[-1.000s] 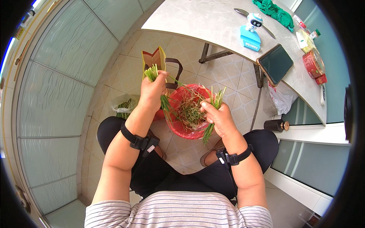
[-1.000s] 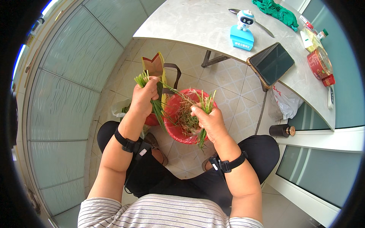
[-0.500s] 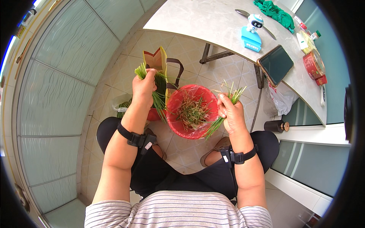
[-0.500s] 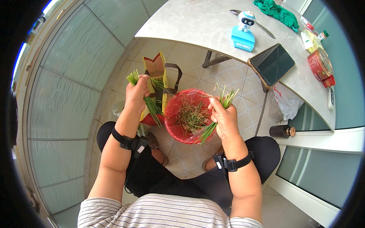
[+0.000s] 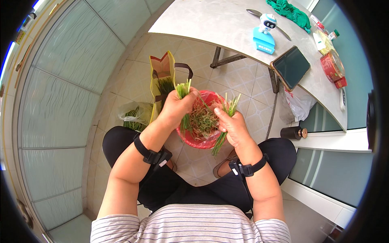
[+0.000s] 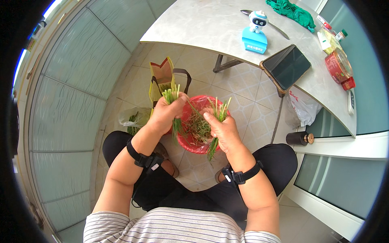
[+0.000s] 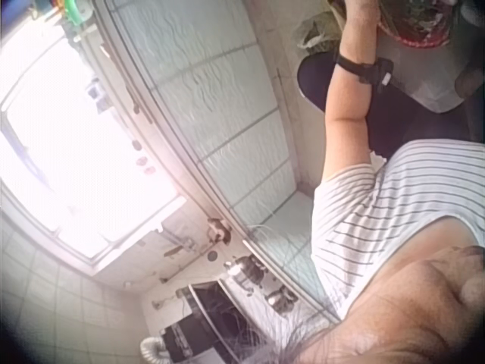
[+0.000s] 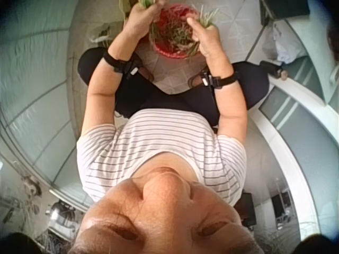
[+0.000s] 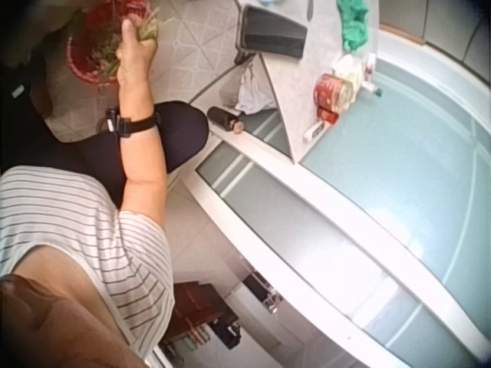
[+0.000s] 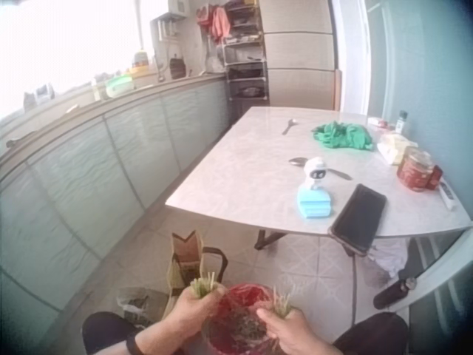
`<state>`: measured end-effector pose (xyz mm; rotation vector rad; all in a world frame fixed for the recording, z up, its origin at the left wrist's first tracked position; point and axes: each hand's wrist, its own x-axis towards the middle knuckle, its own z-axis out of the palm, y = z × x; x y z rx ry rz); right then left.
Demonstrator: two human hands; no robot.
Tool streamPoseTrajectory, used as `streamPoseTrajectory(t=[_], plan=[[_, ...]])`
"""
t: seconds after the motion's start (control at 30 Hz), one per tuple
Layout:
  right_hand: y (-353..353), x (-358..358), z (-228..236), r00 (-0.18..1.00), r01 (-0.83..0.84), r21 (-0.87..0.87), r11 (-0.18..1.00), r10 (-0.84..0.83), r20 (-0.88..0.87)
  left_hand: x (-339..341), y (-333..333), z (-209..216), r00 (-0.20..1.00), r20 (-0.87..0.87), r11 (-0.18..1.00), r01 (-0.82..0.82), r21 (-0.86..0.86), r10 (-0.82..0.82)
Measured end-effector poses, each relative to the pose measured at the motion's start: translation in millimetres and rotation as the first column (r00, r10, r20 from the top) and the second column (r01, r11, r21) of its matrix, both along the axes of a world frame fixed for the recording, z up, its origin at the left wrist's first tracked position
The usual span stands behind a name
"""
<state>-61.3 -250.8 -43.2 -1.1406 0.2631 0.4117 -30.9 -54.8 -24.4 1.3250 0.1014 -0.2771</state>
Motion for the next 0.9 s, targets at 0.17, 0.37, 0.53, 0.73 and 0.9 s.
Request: streamPoseTrajectory(t=[0.17, 0.37, 0.53, 0.73, 0.9], plan=[[4, -3, 3, 0.995, -0.079, 0.059, 0.995, 0.082, -0.06, -4, -12, 3, 1.0, -0.002, 0.999, 0.017, 0.034, -0.017], [2, 1, 3, 0.992, -0.12, 0.082, 0.989, 0.122, -0.023, -3, -11, 4, 0.999, 0.005, 0.998, -0.043, 0.044, 0.043], [4, 2, 2, 0.994, -0.102, 0.096, 0.99, 0.105, -0.032, 2, -5, -8, 0.991, -0.065, 0.975, -0.123, -0.187, 0.113], [2, 1, 4, 0.996, -0.059, 0.118, 0.991, 0.066, -0.061, -5, -10, 0, 0.998, -0.044, 0.991, 0.035, -0.133, -0.041], [4, 1, 2, 0.994, -0.073, 0.125, 0.989, 0.082, -0.071, -8, -18, -2, 0.985, -0.042, 0.977, 0.158, -0.146, -0.165]])
